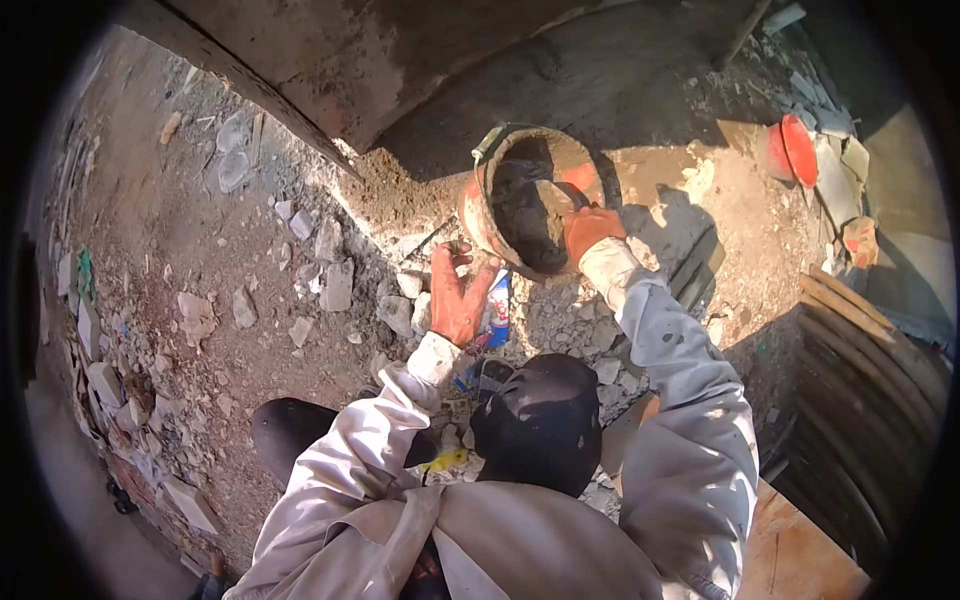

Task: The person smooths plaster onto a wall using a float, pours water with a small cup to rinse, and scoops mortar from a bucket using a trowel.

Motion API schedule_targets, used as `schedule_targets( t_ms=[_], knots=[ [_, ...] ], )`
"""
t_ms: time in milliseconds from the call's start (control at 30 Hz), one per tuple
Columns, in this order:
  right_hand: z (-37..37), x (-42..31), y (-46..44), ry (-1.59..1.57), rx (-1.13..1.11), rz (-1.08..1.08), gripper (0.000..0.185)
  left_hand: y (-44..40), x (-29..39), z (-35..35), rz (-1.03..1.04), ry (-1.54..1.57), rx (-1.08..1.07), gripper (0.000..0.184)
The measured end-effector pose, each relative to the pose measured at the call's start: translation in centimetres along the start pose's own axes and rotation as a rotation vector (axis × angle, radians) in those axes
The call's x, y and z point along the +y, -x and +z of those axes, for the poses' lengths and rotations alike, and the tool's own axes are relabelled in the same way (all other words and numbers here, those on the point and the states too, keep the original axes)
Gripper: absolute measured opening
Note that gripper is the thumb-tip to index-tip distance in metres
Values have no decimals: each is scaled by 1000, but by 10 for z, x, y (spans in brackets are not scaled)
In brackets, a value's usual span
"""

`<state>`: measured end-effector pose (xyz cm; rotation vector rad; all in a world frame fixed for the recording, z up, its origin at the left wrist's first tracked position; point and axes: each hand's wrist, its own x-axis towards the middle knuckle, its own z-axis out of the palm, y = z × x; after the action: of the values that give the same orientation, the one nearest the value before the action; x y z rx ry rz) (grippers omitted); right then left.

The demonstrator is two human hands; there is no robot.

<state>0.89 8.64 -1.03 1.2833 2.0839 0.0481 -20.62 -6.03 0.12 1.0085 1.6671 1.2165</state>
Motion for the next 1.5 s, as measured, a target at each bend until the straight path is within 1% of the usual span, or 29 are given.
schedule_targets(
  t_ms=[67,100,167,267,300,367,400,433,500,567,600,633,667,700,733,833,867,967,1000,1033,1067,1167,1200,1233,1300,1367,1433,1467,1500],
  knots=[
    [13,24,8,-95,193,4,47,-19,1,24,29,-133,-16,64],
    [19,26,4,-124,168,45,46,-26,-11,40,-12,-147,49,72],
    [33,21,-10,-182,112,115,44,-36,-17,55,-90,-128,107,72],
    [33,-15,-15,-331,-64,111,46,-49,-51,58,-219,-73,12,57],
    [34,-24,-9,-384,-143,101,48,-49,-59,55,-224,-135,63,52],
    [66,-34,-9,-390,-119,-122,50,-55,-67,46,-221,-235,184,41],
    [16,-37,29,-544,-117,35,49,-55,-68,40,-182,-190,251,40],
    [29,-39,28,-435,-28,-162,42,-56,-50,22,-339,-154,57,46],
    [64,-51,22,-372,113,-325,33,-59,-95,25,-52,-123,243,16],
    [85,-68,21,-381,310,-471,26,-56,-93,0,114,-130,284,15],
    [88,-83,24,-390,367,-527,25,-35,-32,-32,-152,-109,184,17],
    [85,-94,25,-392,428,-577,25,-31,-27,-46,-124,-56,191,18],
    [78,-101,30,-315,404,-622,25,-29,-31,-62,-97,-202,190,21],
    [63,-102,39,-236,379,-669,26,-19,3,-71,-139,-277,187,22],
    [43,-101,46,-152,360,-714,27,-14,7,-78,-121,-271,156,23],
    [-19,-101,69,-722,270,-319,30,0,3,-102,-89,-383,156,22],
    [-17,-102,68,-738,404,-293,35,2,-10,-105,-79,-334,174,22],
    [-24,-115,41,-636,446,-133,36,11,-24,-107,-78,-368,226,30],
    [2,-132,13,-641,592,-148,33,16,-24,-101,27,-330,226,44],
    [12,-142,8,-623,546,-205,32,23,-17,-93,-5,-231,208,61],
    [19,-153,8,-604,496,-259,31,30,-12,-81,61,-73,215,64],
    [-13,-147,42,-570,361,-339,27,27,-45,-67,260,312,236,45],
    [-30,-136,60,-547,390,-381,29,32,-35,-63,242,363,255,37],
    [-51,-124,70,-529,421,-422,31,31,-39,-62,240,352,257,43],
    [-67,-114,74,-371,612,-360,36,32,-43,-61,237,315,275,54],
    [-64,-113,53,-162,660,-285,38,32,-44,-61,231,264,307,63],
    [-60,-122,29,63,354,-240,33,29,-43,-65,198,396,356,60],
    [-31,-120,12,-41,329,-317,33,31,-33,-73,225,231,431,60],
    [-26,-126,15,-96,219,-291,34,24,-55,-78,209,219,457,62]
  ],
)
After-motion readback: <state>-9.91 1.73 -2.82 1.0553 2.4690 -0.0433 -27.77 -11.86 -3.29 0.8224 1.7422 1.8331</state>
